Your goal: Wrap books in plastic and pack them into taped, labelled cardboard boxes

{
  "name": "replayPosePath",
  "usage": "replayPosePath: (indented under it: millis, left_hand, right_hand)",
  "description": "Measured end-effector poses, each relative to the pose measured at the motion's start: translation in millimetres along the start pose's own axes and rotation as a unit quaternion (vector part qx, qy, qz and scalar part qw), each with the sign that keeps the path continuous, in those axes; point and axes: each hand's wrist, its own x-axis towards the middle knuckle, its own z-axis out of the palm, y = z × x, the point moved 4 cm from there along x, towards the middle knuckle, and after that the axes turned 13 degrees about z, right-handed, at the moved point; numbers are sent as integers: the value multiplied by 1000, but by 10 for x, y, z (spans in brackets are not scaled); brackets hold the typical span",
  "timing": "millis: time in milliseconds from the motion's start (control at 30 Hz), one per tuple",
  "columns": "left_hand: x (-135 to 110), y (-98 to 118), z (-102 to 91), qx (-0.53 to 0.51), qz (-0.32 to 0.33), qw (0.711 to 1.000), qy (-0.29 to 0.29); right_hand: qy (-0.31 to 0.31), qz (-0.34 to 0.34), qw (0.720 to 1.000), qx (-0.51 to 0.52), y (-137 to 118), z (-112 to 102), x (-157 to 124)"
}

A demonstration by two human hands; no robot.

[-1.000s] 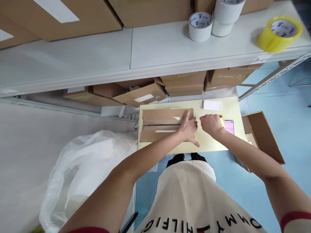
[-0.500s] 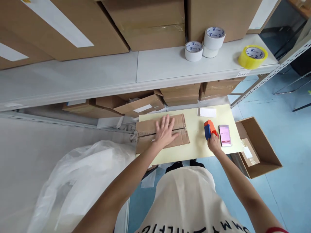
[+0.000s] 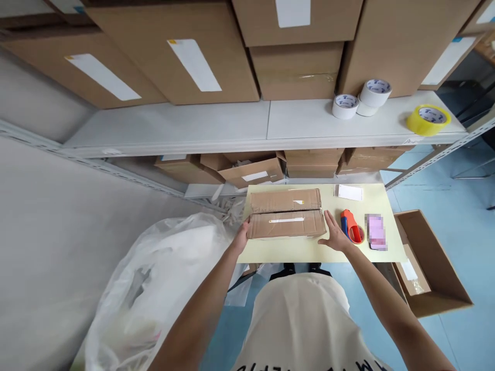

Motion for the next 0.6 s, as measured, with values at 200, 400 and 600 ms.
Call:
replayPosePath:
  millis: [200, 400, 600]
  left_hand:
    - [81, 148, -35, -42, -23, 999, 3]
    - [199, 350, -150, 51, 22, 998, -36]
    - [321, 162, -124, 114, -101, 988, -26]
  right_hand:
    - [-35, 15, 981, 189, -361, -114, 136]
    - [31, 204, 948, 243, -517, -312, 98]
    - [48, 266, 946, 179, -582, -134, 358]
